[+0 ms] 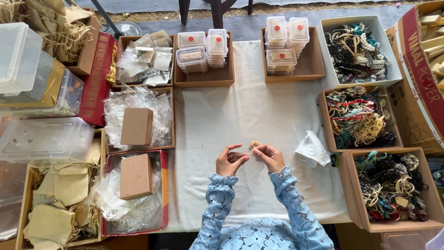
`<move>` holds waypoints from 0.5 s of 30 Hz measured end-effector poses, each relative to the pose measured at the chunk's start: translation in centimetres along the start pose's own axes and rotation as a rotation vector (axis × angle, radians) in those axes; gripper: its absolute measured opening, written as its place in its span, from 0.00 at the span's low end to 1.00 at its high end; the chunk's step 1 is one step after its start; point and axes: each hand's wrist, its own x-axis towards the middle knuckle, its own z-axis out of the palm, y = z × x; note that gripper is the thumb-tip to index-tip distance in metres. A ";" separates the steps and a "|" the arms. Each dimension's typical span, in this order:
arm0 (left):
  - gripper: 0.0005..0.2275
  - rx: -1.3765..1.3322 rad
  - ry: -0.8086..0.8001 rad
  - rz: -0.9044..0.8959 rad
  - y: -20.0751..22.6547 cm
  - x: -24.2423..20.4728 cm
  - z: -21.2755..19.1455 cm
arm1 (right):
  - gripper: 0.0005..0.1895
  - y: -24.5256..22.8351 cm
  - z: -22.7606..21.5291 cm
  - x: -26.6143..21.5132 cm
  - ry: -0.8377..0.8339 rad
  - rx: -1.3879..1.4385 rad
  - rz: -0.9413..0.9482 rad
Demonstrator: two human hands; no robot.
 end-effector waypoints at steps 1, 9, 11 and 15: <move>0.22 0.000 0.000 0.001 -0.6 0.2 0.0 | 0.09 0.2 0.3 0.0 0.000 0.000 0.000; 0.17 -0.278 0.229 0.057 -9.2 3.5 -2.9 | 0.25 -3.3 1.1 -1.1 -0.014 0.139 0.162; 0.18 -0.158 0.263 0.061 -8.2 2.7 -2.6 | 0.26 -2.6 1.0 -1.1 0.016 0.195 0.163; 0.28 0.606 0.304 0.508 -0.2 -0.7 -2.0 | 0.29 -2.3 0.9 -0.8 0.000 0.130 0.074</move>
